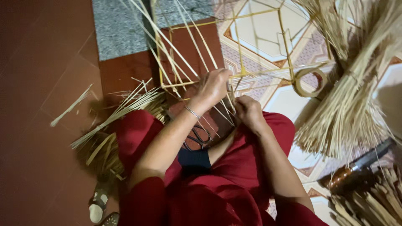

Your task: The person sits cross-legged on a tiled floor and weaves thin bamboo strips into a lattice frame. They interlace strips by hand, occasionally use scissors to trim excess length, and adjust the frame to continue the pattern.

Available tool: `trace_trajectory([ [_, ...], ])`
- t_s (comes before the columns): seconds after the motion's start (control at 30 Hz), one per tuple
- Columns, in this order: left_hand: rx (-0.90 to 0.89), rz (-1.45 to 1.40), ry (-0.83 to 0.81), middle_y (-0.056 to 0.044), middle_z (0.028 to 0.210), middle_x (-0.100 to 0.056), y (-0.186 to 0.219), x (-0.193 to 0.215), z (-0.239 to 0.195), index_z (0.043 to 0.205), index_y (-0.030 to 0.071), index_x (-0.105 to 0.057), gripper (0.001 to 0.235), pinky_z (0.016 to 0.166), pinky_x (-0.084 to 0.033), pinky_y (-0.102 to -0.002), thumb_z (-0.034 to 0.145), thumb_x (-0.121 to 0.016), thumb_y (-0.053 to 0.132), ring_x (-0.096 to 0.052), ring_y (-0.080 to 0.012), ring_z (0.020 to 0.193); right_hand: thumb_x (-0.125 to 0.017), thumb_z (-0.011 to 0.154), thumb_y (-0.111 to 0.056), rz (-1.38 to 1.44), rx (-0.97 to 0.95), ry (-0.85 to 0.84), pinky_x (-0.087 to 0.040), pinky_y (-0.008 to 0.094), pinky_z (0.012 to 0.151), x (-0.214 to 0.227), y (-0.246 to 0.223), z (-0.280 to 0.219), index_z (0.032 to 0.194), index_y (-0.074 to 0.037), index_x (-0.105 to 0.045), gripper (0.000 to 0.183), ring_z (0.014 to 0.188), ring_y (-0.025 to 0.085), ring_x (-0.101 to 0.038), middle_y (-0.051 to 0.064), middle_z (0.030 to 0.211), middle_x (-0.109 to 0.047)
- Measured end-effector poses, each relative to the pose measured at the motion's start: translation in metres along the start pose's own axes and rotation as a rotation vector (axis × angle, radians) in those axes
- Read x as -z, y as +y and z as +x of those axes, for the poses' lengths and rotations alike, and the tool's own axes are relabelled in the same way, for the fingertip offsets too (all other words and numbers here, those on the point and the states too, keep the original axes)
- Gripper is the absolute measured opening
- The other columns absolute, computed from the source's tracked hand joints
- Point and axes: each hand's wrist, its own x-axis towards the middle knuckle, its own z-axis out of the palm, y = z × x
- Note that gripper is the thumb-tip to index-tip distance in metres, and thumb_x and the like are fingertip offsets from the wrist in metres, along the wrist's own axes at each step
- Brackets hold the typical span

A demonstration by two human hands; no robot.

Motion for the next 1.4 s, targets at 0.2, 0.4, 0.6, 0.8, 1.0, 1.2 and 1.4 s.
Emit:
trace_trajectory([
  [0.2, -0.003, 0.104, -0.092, -0.022, 0.091, -0.072, 0.004, 0.009, 0.001, 0.104, -0.002, -0.069, 0.029, 0.068, -0.059, -0.048, 0.080, -0.058, -0.015, -0.073, -0.0382, 0.082, -0.071, 0.091, -0.007, -0.146, 0.011, -0.033, -0.055, 0.042, 0.072, -0.007, -0.002, 0.014, 0.092, -0.001, -0.072, 0.006, 0.079, 0.038, -0.070, 0.022, 0.088, -0.070],
  [0.4, -0.067, 0.194, -0.181, -0.019, 0.097, -0.074, 0.002, 0.013, 0.002, 0.106, -0.002, -0.070, 0.020, 0.065, -0.063, -0.039, 0.092, -0.057, -0.008, -0.075, -0.0303, 0.080, -0.077, 0.088, -0.015, -0.139, 0.166, 0.183, -0.055, 0.040, 0.071, 0.032, -0.008, -0.007, 0.106, -0.001, -0.075, 0.023, 0.082, 0.034, -0.070, 0.018, 0.093, -0.073],
  [0.6, -0.128, 0.230, -0.124, -0.020, 0.094, -0.075, 0.008, 0.022, 0.001, 0.104, -0.003, -0.071, 0.012, 0.064, -0.061, -0.038, 0.101, -0.060, 0.000, -0.074, -0.0301, 0.078, -0.081, 0.094, -0.010, -0.426, -0.208, 0.682, -0.055, 0.035, 0.066, 0.114, 0.021, -0.056, 0.097, -0.006, -0.073, 0.009, 0.073, 0.022, -0.069, 0.010, 0.087, -0.073],
  [0.8, -0.106, 0.193, -0.153, -0.022, 0.089, -0.074, 0.007, 0.021, 0.001, 0.106, -0.008, -0.069, 0.018, 0.055, -0.060, -0.035, 0.107, -0.056, 0.004, -0.073, -0.0284, 0.070, -0.088, 0.075, -0.020, -1.070, -0.397, 0.766, -0.053, 0.036, 0.062, 0.164, 0.067, -0.121, 0.094, -0.008, -0.074, 0.027, 0.076, 0.026, -0.068, 0.012, 0.085, -0.071],
  [1.0, -0.110, 0.204, -0.129, -0.021, 0.090, -0.074, 0.012, 0.024, 0.001, 0.106, -0.006, -0.069, 0.017, 0.061, -0.060, -0.039, 0.106, -0.057, 0.006, -0.073, -0.0308, 0.074, -0.079, 0.085, -0.014, -0.764, -0.613, 0.615, -0.055, 0.041, 0.064, 0.179, 0.105, -0.132, 0.086, -0.011, -0.081, 0.004, 0.063, 0.026, -0.068, 0.013, 0.079, -0.075],
  [1.2, -0.048, 0.178, -0.134, -0.022, 0.097, -0.074, 0.020, 0.028, 0.002, 0.106, -0.004, -0.068, 0.014, 0.072, -0.059, -0.047, 0.104, -0.058, 0.005, -0.074, -0.0370, 0.084, -0.069, 0.096, -0.011, 0.703, -0.807, 0.490, -0.047, 0.032, 0.046, 0.175, 0.069, -0.132, 0.091, -0.005, -0.076, 0.010, 0.054, 0.014, -0.060, 0.007, 0.070, -0.068],
  [1.4, -0.120, 0.166, -0.080, -0.022, 0.102, -0.074, 0.010, 0.022, -0.002, 0.111, -0.004, -0.068, 0.014, 0.074, -0.061, -0.043, 0.104, -0.058, 0.004, -0.074, -0.0351, 0.087, -0.061, 0.094, -0.005, 1.231, -0.568, 0.124, -0.063, 0.036, 0.056, 0.107, -0.024, -0.132, 0.087, -0.004, -0.069, 0.012, 0.059, 0.021, -0.073, 0.015, 0.076, -0.074],
])
